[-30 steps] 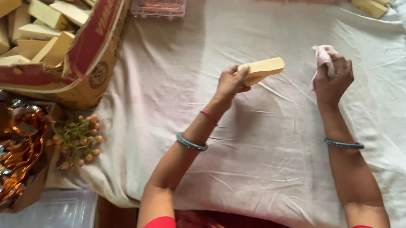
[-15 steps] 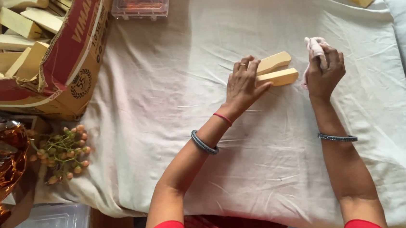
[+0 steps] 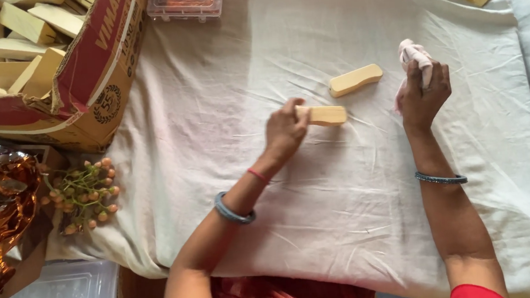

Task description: The person wraps rectangular blocks in orange foil, then places them into a clear plastic container. They wipe the container with a cloth before closing it and setting it aside.

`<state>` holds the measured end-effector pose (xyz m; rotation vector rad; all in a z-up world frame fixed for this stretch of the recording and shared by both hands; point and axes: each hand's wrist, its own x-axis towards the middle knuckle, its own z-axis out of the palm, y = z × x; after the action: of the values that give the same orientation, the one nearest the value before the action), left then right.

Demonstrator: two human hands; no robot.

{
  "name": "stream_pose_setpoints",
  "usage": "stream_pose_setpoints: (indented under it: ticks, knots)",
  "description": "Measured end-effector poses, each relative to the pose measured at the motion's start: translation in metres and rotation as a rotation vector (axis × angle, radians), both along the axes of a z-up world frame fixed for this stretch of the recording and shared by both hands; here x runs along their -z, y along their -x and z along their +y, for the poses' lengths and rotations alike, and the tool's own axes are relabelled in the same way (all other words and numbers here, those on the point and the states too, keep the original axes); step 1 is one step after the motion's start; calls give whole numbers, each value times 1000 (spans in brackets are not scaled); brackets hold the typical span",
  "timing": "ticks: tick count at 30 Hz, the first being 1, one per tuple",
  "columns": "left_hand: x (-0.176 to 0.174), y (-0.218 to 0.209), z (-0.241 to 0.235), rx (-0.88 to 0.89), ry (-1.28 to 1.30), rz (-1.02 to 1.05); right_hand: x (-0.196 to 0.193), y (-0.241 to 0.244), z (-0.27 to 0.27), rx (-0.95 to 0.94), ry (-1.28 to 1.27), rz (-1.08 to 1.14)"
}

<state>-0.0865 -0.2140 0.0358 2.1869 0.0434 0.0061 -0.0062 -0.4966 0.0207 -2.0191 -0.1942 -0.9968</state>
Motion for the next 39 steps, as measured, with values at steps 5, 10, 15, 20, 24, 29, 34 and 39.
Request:
stream_pose_setpoints:
  ticks: [5,10,15,20,24,29,34,39]
  knots:
    - [-4,20,50,40,-273,-330,-5,10,15,-62,70,-82]
    - [12,8,73,177,-207,-442,-33,44,52,-95,365,-177]
    - [18,1,90,285,68,-253,-56,72,103,-345,654,-234]
    - [13,4,88,275,51,-262,-36,75,128,-498,731,3]
    - [31,2,84,234,-16,-360,-28,87,168,-517,774,-79]
    - [20,7,84,209,-30,-373,-7,85,161,-430,783,-40]
    - [14,8,82,230,-48,-296,-11,72,136,-167,820,140]
    - [18,14,76,213,-83,-424,5,84,154,8,961,-29]
